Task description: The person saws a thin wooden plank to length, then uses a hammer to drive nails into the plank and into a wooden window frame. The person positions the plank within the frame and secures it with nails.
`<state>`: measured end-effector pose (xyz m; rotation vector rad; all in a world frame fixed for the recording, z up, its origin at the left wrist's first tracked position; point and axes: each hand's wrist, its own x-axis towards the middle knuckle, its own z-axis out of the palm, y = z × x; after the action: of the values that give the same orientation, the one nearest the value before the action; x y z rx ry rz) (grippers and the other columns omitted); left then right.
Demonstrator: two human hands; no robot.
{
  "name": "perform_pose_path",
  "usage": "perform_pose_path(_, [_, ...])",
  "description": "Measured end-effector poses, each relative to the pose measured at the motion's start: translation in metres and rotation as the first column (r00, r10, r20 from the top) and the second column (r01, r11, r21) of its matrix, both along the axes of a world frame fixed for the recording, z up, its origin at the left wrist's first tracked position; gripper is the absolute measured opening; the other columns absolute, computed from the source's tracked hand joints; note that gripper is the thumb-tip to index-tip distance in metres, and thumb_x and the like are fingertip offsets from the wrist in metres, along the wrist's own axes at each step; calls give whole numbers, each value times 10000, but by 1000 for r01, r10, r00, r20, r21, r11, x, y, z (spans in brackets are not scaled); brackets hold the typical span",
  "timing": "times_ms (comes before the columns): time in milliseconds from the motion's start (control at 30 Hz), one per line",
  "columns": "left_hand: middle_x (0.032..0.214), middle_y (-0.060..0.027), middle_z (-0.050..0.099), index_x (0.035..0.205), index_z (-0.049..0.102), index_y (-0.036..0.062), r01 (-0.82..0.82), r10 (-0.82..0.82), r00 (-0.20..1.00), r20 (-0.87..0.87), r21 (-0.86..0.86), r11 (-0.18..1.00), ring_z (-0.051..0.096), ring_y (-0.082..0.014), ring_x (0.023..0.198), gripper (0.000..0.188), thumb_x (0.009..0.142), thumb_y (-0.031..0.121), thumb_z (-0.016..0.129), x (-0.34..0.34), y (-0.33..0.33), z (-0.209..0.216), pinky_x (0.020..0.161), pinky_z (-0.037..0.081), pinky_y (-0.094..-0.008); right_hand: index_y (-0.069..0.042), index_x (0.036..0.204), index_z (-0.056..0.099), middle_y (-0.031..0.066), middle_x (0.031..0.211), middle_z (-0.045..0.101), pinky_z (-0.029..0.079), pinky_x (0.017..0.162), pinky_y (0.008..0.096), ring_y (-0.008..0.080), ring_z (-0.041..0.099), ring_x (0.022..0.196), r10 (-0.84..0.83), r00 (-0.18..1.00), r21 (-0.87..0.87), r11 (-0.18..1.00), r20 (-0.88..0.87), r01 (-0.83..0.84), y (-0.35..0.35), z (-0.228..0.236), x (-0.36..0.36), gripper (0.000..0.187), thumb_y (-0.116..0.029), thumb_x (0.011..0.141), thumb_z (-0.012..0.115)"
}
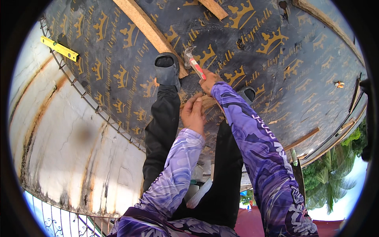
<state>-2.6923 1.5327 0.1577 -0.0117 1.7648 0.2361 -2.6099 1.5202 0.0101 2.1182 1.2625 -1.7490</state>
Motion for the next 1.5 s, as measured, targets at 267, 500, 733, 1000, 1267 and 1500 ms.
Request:
perform_pose_path(267, [621, 74, 447, 1140, 638, 60, -19, 19, 1000, 13, 42, 999, 352, -15, 480, 220, 956, 169, 584, -8, -7, 0, 414, 277, -198, -192, 1440, 420, 111, 735, 655, 507, 486, 348, 187, 618, 508, -535, 842, -21, 845, -70, 535, 6, 16, 1, 542, -217, 917, 561])
perform_pose_path(500, [614, 60, 408, 1169, 610, 52, -7, 7, 1000, 28, -1, 1000, 331, -33, 465, 256, 956, 191, 579, -6, -2, 0, 406, 244, -201, -227, 1446, 400, 167, 1052, 621, 482, 811, 413, 321, 594, 922, -365, 929, -354, 879, -69, 319, -3, 16, 5, 564, -244, 904, 553])
perform_pose_path(733, [611, 46, 370, 905, 553, 82, -68, 185, 913, 364, -311, 948, 374, -91, 525, 228, 989, 290, 514, -24, 2, 5, 465, 308, -253, -185, 1447, 403, 121, 754, 646, 492, 433, 355, 183, 581, 471, -599, 789, -329, 724, 135, 606, -30, 117, 59, 535, -199, 933, 552])
perform_pose_path(1000, [833, -36, 591, 1039, 598, 34, 188, -125, 886, 447, -99, 977, 517, -111, 608, 284, 813, -8, 431, -93, 66, 64, 509, 433, -271, -199, 1464, 339, 57, 594, 498, 423, 356, 367, 183, 483, 397, -596, 716, -367, 615, 363, 698, -105, 260, 138, 574, -122, 924, 518])
perform_pose_path(1267, [804, -28, 559, 1106, 580, 5, -95, 77, 994, 83, 239, 966, 526, -142, 685, 479, 673, -111, 410, -296, 93, 151, 632, 448, -281, -208, 1424, 382, 70, 593, 512, 417, 346, 378, 201, 492, 394, -590, 754, -325, 681, 287, 657, -46, 258, 172, 538, -117, 914, 525])
perform_pose_path(1500, [1008, -55, 668, 1172, 599, 55, -556, 587, 794, -157, 204, 806, 632, -167, 798, 424, 817, -113, 441, -298, -148, 262, 735, 565, -339, -180, 1434, 407, 64, 596, 536, 411, 340, 358, 186, 504, 389, -139, 990, -207, 970, -26, 131, 91, 296, 189, 551, -115, 906, 549])
